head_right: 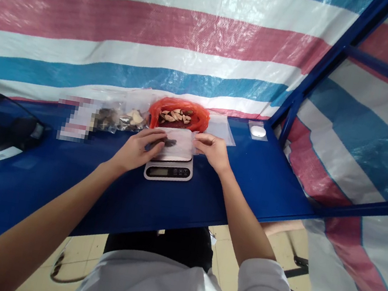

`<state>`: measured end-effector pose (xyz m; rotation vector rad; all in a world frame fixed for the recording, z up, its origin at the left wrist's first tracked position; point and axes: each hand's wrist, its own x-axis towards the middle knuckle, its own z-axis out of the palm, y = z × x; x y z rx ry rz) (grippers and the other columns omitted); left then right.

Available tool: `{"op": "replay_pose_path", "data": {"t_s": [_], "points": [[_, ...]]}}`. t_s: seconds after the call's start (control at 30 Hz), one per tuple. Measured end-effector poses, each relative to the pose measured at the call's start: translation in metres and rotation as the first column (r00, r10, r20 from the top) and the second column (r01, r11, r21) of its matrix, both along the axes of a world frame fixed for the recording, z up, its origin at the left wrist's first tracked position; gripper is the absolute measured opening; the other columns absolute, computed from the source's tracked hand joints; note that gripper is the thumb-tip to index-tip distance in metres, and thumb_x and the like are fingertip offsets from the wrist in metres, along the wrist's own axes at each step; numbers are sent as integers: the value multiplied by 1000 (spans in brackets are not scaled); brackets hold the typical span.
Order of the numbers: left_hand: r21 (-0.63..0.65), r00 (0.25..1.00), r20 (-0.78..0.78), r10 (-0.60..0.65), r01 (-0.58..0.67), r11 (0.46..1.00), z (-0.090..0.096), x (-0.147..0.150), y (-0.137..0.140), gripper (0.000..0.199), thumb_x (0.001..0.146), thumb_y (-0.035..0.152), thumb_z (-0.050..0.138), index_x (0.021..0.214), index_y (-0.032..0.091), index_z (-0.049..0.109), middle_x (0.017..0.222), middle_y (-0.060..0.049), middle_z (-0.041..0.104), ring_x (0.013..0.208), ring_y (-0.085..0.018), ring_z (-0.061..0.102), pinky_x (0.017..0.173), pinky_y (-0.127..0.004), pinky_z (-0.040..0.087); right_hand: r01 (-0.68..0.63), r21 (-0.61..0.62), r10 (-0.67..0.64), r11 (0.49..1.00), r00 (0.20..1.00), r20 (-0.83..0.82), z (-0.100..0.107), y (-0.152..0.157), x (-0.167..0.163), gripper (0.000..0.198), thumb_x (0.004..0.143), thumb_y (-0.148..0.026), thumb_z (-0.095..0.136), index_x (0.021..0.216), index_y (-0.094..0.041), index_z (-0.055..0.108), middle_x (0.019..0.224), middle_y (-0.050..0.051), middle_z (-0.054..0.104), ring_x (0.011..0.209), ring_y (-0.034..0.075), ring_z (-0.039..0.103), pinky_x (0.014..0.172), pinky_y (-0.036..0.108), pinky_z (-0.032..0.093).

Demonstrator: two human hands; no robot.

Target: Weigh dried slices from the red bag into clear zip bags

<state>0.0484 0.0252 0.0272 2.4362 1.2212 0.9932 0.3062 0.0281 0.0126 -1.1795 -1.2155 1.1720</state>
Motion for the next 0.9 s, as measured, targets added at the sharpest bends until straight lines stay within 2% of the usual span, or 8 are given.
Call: {"op": "replay_pose_path", "data": {"t_s": [0.2,0.37,0.5,0.63,0.7,0.77,0.83,0.9], "points": [[0,999,49,16,-16,1000,8,1,0,37,97,39,50,116,16,71,115,-11,74,107,-23,70,100,-37,55,-75,77,67,994,993,98,21,1,2,41,59,-48,88,86,-19,78,86,3,76,69,17,67,66,33,61],[-33,995,99,12,-8,999,23,12,13,38,96,40,49,114,15,72,114,-10,75,105,-24,71,99,-36,54,-215,156,173,964,954,247,51,5,2,33,68,-45,83,88,-19,79,86,3,76,67,16,66,69,33,59],[-218,978,205,26,20,976,33,22,23,44,96,48,50,119,17,71,118,-9,75,106,-25,70,98,-37,55,-297,201,213,933,910,356,70,9,-3,29,75,-42,78,94,-20,80,95,4,78,83,21,72,80,35,59],[-480,942,330,69,105,871,40,24,33,54,92,56,57,131,19,66,116,-7,75,91,-22,70,81,-33,57,-383,285,220,879,855,470,78,17,-10,23,82,-37,73,97,-22,80,98,3,79,91,21,73,83,34,58],[-556,928,367,67,161,815,42,22,36,52,89,58,60,122,19,72,106,-7,76,84,-20,68,75,-30,55,-428,315,225,847,826,517,81,20,-12,21,84,-33,70,98,-22,80,98,3,79,90,21,73,83,32,58],[-578,911,409,48,218,787,43,21,38,46,86,57,64,107,19,77,94,-5,75,78,-18,64,69,-27,51,-455,337,223,824,809,544,83,23,-14,18,85,-29,69,98,-22,80,97,2,79,89,20,74,83,31,57],[-572,884,464,57,250,782,42,21,39,40,82,55,69,96,19,78,83,-3,72,69,-15,60,62,-26,46,-455,349,213,819,807,551,84,25,-14,17,85,-27,69,96,-23,81,98,2,80,89,20,74,84,31,57],[-538,837,540,89,262,801,39,22,39,35,80,52,72,88,18,77,71,-1,67,61,-12,55,58,-25,43,-417,352,186,838,825,534,83,28,-13,16,84,-27,70,95,-24,81,99,2,80,92,21,74,85,32,58]]}}
